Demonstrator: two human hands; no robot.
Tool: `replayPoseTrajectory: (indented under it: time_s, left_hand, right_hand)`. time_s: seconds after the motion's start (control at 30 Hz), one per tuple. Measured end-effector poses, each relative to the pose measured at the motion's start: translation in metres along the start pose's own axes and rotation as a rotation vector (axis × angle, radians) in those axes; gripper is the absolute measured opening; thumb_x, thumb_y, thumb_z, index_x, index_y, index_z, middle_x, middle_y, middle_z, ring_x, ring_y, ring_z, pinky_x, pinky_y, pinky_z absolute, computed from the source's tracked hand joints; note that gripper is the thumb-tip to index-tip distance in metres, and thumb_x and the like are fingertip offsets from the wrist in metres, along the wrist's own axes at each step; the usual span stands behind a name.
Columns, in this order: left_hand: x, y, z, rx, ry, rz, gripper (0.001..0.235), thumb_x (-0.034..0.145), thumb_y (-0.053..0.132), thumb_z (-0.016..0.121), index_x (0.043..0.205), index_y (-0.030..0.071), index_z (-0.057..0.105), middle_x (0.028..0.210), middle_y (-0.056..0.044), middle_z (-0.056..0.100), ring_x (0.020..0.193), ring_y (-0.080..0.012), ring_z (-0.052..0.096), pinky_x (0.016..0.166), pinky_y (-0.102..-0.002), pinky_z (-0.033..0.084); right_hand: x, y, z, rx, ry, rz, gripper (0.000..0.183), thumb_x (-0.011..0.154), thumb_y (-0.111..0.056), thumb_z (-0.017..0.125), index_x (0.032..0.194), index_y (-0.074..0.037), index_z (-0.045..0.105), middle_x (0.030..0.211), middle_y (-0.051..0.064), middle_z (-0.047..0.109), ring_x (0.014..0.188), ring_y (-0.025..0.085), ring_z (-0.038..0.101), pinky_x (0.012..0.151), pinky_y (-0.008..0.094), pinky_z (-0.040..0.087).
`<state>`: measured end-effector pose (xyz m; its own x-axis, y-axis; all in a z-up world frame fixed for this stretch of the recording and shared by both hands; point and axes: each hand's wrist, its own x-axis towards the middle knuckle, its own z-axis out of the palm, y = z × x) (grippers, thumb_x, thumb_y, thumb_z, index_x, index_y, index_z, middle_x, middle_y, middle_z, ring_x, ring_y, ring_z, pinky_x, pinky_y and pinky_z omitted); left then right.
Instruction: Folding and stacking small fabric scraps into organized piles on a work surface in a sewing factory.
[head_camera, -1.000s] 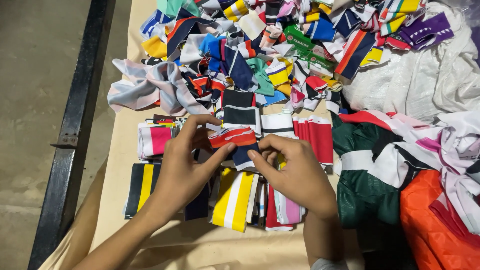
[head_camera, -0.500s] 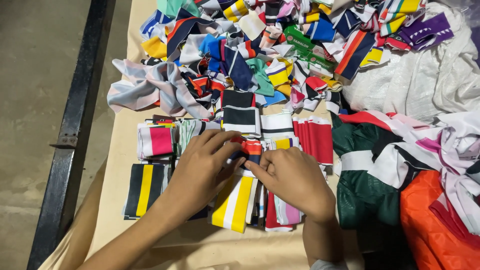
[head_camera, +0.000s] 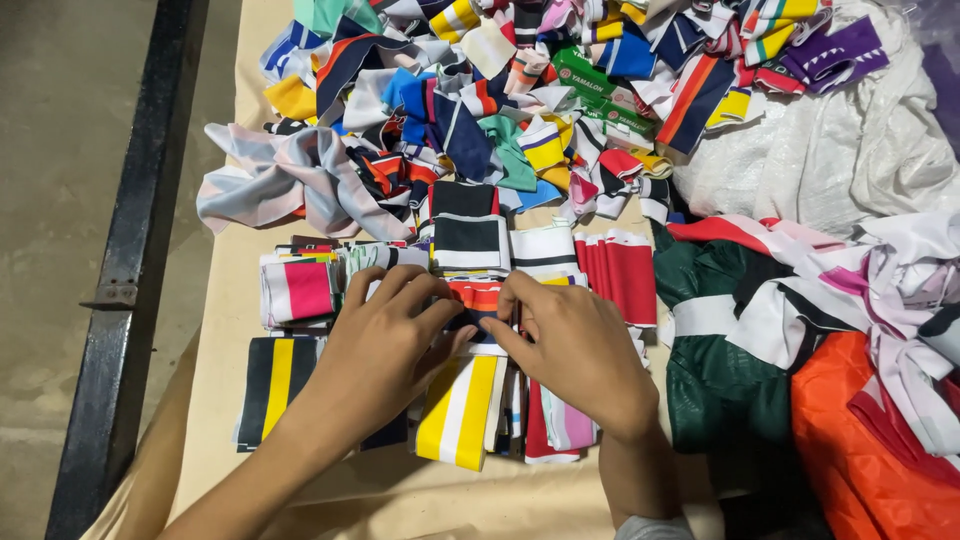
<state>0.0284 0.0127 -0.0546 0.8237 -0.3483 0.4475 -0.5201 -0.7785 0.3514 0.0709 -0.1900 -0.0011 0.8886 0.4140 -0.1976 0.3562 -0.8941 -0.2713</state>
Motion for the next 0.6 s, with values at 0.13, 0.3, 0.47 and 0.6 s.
replayPoseTrajectory:
  time_s: [0.13,0.3,0.47,0.6]
  left_hand:
    - [0.004,-0.002,-0.016,-0.081,-0.024,-0.022,0.022,0.1,0.032,0.064,0.103,0.01,0.069,0.113,-0.008,0.068,0.11,-0.0306,0.058,0.09,-0.047,0.04]
    - [0.021,-0.016,-0.05,-0.307,0.018,-0.058,0.02,0.097,0.025,0.068,0.104,0.008,0.074,0.103,-0.006,0.072,0.097,-0.0266,0.064,0.082,-0.041,0.047]
    - [0.054,-0.069,-0.059,-0.411,-0.061,-0.149,0.02,0.098,0.024,0.066,0.1,0.006,0.075,0.096,-0.006,0.077,0.081,-0.02,0.07,0.067,-0.034,0.049]
    - [0.087,-0.14,-0.036,-0.476,-0.166,-0.355,0.019,0.098,0.019,0.07,0.106,0.004,0.077,0.093,-0.018,0.077,0.092,-0.0355,0.074,0.083,-0.044,0.054]
  right_hand:
    - [0.001,-0.001,-0.003,-0.029,-0.1,-0.011,0.017,0.096,-0.04,0.066,0.104,-0.025,0.066,0.068,-0.001,0.071,0.069,0.025,0.069,0.056,0.046,0.048]
    - [-0.003,0.011,-0.017,0.164,0.002,-0.08,0.012,0.092,-0.037,0.074,0.093,-0.025,0.073,0.048,-0.008,0.046,0.05,0.011,0.048,0.049,0.035,0.039]
    - [0.031,0.009,-0.049,0.259,0.011,-0.025,0.011,0.092,-0.032,0.075,0.091,-0.021,0.075,0.061,-0.007,0.059,0.056,0.007,0.052,0.055,0.028,0.04]
    - [0.098,0.025,-0.049,0.413,0.037,-0.1,0.016,0.091,-0.02,0.072,0.099,-0.007,0.076,0.066,0.008,0.068,0.063,0.018,0.061,0.064,0.032,0.053]
